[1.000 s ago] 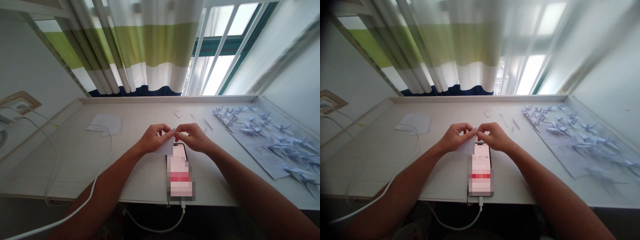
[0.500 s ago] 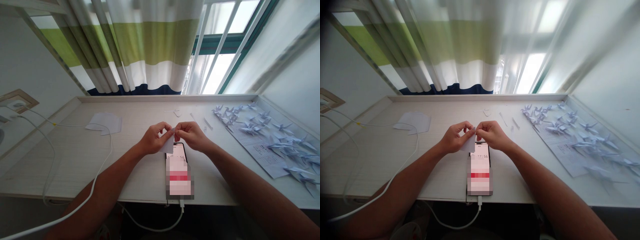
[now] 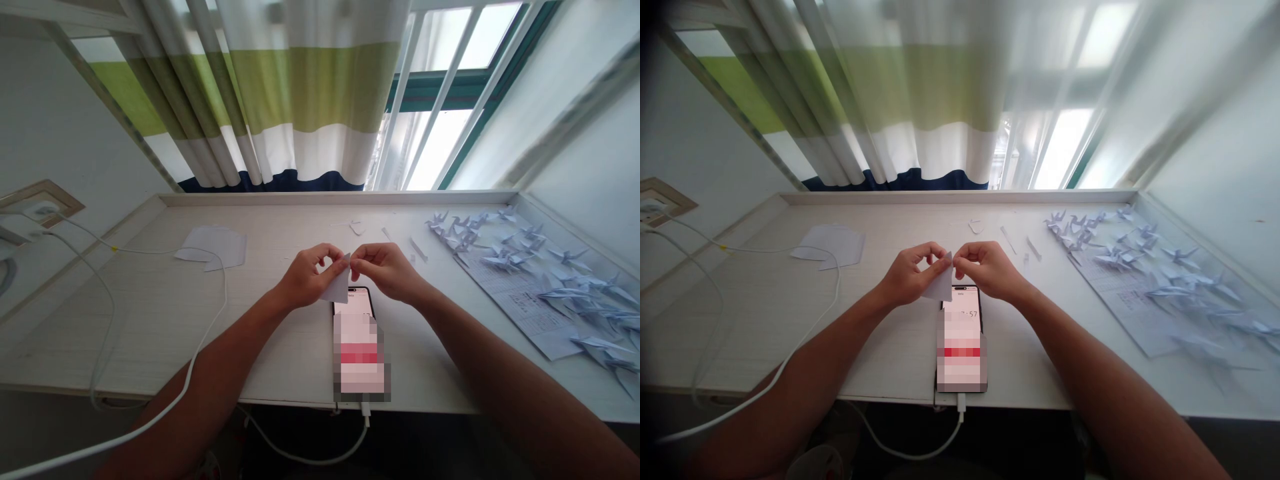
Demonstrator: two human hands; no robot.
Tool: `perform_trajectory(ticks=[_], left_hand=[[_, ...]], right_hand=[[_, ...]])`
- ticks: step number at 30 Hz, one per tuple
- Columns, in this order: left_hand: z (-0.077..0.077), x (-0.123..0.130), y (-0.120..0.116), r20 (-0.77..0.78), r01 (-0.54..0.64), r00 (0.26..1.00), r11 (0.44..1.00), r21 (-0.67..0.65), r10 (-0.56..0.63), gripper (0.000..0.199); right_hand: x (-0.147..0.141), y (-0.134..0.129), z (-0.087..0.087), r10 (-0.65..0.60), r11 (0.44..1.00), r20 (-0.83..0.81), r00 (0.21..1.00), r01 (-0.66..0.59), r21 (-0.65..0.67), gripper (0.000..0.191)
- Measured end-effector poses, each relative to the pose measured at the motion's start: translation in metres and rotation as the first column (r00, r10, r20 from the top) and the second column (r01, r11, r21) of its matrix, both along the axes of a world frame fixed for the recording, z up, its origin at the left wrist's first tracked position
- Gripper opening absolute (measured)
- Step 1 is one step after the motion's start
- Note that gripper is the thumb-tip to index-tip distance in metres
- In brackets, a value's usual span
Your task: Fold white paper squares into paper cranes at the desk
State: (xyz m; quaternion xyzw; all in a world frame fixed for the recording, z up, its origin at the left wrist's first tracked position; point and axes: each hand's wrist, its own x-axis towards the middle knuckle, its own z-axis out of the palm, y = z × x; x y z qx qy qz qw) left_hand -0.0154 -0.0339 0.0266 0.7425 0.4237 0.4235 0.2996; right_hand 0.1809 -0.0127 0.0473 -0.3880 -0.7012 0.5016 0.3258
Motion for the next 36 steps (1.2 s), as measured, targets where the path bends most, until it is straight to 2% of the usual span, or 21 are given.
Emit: perform_trajectory(ticks=[10,16,23,32,36], left_hand=[[0.004,0.001,-0.001,0.054,0.042,0.998,0.990,-0.135,-0.035,0.024],[0.002,-0.002,0.000,0.083,0.086,0.994,0.962,-0.259,-0.067,0.029],[0.005,-0.002,-0.001,0.023,0.102,0.995,0.969,-0.224,-0.100,0.030],[0.004,-0.004,0.000,0.013,0.146,0.989,0.968,-0.204,-0.147,0.027],[0.003,-0.002,-0.001,0.036,0.139,0.990,0.965,-0.223,-0.135,0.029]], right_hand=[[0.001,0.001,-0.008,-0.012,0.997,-0.010,1.000,0.012,0.073,0.017],[0.000,-0.001,-0.004,-0.014,0.996,0.028,1.000,0.011,0.084,0.016],[0.002,-0.005,0.004,-0.052,0.981,0.152,0.987,0.022,0.191,0.017],[0.008,-0.003,0.005,0.023,0.980,0.200,0.980,-0.062,0.190,0.015],[0.005,-0.004,0.002,-0.012,0.983,0.201,0.980,-0.025,0.181,0.014]])
